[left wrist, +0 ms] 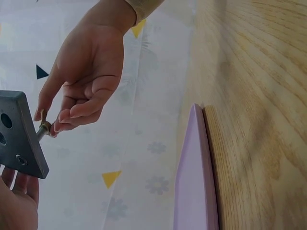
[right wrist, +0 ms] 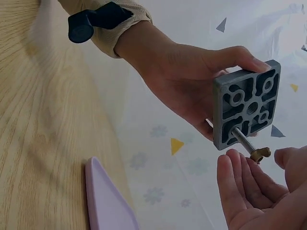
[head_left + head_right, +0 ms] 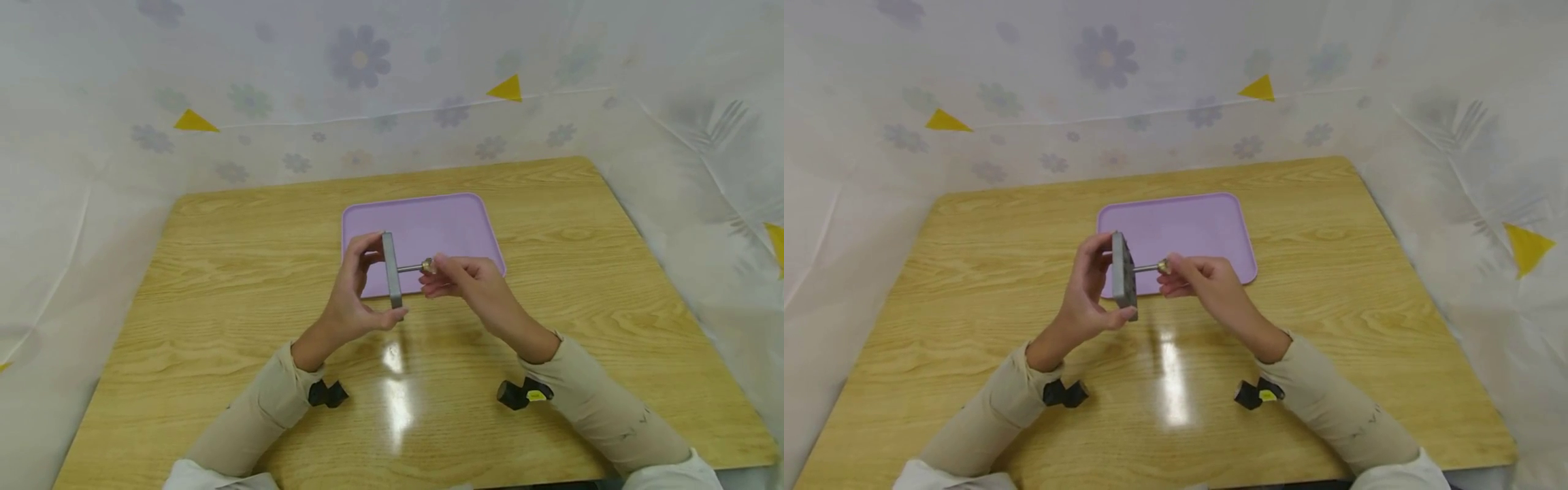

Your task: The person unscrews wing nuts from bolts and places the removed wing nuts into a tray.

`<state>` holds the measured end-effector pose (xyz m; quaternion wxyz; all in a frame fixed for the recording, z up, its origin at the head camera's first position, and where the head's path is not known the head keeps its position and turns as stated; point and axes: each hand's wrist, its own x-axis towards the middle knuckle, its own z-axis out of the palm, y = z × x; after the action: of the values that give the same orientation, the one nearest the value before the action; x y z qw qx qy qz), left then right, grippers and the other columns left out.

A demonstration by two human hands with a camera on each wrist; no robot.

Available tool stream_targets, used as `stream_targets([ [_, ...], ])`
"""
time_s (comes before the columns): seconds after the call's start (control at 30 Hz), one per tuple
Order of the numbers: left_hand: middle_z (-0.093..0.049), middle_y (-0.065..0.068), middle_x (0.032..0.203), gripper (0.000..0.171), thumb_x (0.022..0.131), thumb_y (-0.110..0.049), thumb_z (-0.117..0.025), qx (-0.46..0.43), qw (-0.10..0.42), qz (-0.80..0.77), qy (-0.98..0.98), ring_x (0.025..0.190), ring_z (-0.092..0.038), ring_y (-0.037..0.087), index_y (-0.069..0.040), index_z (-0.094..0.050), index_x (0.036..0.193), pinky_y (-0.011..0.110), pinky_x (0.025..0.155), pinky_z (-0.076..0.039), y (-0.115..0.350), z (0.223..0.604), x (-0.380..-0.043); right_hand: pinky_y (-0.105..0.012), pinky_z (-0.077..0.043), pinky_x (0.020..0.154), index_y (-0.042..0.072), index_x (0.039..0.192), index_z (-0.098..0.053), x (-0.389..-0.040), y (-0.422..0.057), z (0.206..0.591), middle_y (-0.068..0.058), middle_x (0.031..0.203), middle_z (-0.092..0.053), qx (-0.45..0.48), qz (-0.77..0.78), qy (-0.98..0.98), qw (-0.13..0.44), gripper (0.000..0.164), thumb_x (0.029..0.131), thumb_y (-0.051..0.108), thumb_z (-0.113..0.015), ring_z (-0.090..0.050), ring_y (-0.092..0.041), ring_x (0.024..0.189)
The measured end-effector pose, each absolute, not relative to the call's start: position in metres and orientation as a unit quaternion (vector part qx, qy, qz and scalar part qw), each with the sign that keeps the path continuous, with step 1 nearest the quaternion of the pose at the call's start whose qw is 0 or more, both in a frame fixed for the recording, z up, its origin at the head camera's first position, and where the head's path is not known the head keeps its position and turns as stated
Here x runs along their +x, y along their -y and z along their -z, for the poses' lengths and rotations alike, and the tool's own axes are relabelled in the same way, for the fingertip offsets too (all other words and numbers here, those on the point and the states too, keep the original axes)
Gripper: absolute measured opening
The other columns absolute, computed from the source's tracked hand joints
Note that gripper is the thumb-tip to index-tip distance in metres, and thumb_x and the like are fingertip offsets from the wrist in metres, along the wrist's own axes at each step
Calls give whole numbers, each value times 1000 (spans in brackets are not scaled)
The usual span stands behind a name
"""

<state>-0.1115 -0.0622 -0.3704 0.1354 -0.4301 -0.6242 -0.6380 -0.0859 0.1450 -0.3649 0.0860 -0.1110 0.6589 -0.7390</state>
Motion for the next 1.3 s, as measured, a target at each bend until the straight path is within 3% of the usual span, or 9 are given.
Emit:
stream_targets([
  [0.23,-38,24,122,89,68,-27,-77,-432,121,637,627,108,-43,31,11,-27,132,44,93,-42,62,371,-110,-43,-52,81,-8,104,-63,-89,-143,366,-19,97,-65,-119,737,-662,66,28,91,17,-60,-65,-26,86],
  [0.53,-39,17,123,91,71,-37,-76,-429,130,634,630,107,-43,31,11,-28,132,44,91,-43,63,371,-110,-38,-52,82,-4,105,-64,-89,-144,366,-11,96,-67,-128,710,-692,27,25,90,16,-61,-64,-25,87],
  [0.8,-40,18,123,93,70,-37,-78,-427,138,641,622,108,-42,32,12,-28,131,43,91,-43,63,371,-112,-34,-53,78,-5,102,-65,-85,-155,366,-19,94,-66,-147,676,-721,-34,24,93,16,-57,-65,-26,84],
  [1.03,-40,23,120,94,70,-37,-78,-428,143,641,621,108,-41,33,13,-28,131,43,90,-43,64,371,-112,-39,-55,70,-5,92,-68,-80,-157,366,-20,86,-67,-151,686,-711,25,30,96,21,-52,-66,-29,74],
  [1.3,-40,18,122,93,70,-39,-77,-430,145,631,629,106,-42,37,12,-28,131,43,91,-43,64,370,-112,-40,-54,74,-11,98,-65,-79,-150,369,-26,91,-65,-133,722,-676,62,38,98,23,-48,-63,-42,82],
])
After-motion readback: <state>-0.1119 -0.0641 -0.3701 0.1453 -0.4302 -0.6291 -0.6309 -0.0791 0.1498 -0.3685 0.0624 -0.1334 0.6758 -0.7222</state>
